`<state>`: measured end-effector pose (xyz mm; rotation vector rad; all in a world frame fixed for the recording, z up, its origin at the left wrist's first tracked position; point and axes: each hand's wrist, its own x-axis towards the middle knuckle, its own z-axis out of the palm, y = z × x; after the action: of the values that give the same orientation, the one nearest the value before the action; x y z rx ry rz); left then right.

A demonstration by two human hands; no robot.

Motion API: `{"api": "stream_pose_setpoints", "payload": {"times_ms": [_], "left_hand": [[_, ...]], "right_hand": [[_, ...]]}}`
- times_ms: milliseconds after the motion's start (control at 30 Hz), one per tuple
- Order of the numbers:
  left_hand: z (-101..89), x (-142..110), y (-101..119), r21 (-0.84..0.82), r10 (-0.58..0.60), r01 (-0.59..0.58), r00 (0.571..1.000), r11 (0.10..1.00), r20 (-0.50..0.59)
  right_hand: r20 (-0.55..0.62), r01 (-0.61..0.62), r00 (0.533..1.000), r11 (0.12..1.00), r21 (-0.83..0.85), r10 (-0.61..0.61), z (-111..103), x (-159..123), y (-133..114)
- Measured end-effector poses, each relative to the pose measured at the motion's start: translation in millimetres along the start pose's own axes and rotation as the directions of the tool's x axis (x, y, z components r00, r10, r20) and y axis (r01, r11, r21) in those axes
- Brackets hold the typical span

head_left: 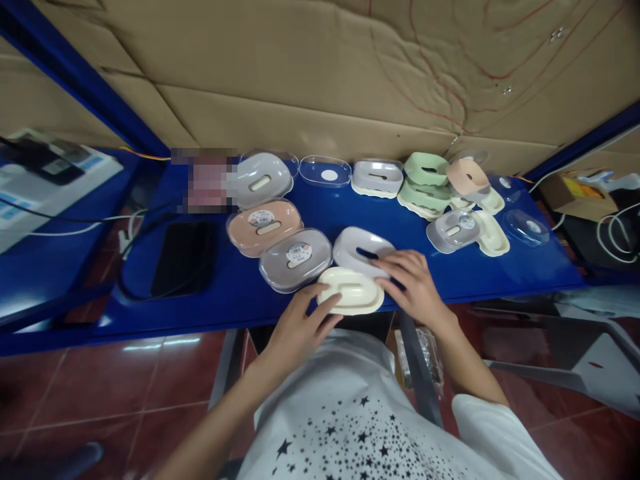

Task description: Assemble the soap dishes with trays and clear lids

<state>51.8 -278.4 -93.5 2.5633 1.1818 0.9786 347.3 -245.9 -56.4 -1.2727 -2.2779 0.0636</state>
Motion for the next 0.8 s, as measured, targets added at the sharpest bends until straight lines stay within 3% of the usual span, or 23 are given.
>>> {"api": "stream_pose_setpoints", "payload": {"times_ms": [200, 367, 500, 600, 700, 800], "left_hand": [[11.4, 0.3, -2.7, -0.067, -0.062, 0.055, 0.993, 0.996, -0.099], [7.7, 1.5, -3.5, 0.031, 0.039, -0.039, 0.999, 0.999, -0.016], [6.7, -0.5, -6.2, 0.083, 0.061, -0.060, 0.998, 0.995, -0.010], [7.9, -2.6, -8.3, 0.099, 0.063, -0.062, 0.998, 0.993, -0.004], [9.8, -3.4, -9.4, 0.091, 0.053, -0.053, 0.999, 0.994, -0.003], [10.7, -2.3, -9.2, 0.094, 0.037, -0.035, 0.999, 0.995, -0.013]], "right_hand": [[0.127, 0.122, 0.984, 0.992, 0.044, -0.127, -3.6, -26.7, -41.0], [0.154, 0.194, 0.968, 0.981, 0.028, -0.196, 0.0, -22.8, -35.9], [0.215, 0.275, 0.941, 0.960, -0.043, -0.260, 4.5, -24.4, -30.3], [0.233, 0.281, 0.933, 0.960, 0.011, -0.276, 4.6, -27.9, -24.7], [0.202, 0.252, 0.942, 0.962, 0.104, -0.269, 0.7, -11.6, -8.1], [0.142, 0.131, 0.980, 0.990, 0.061, -0.138, 7.2, 42.9, 21.3]]}}
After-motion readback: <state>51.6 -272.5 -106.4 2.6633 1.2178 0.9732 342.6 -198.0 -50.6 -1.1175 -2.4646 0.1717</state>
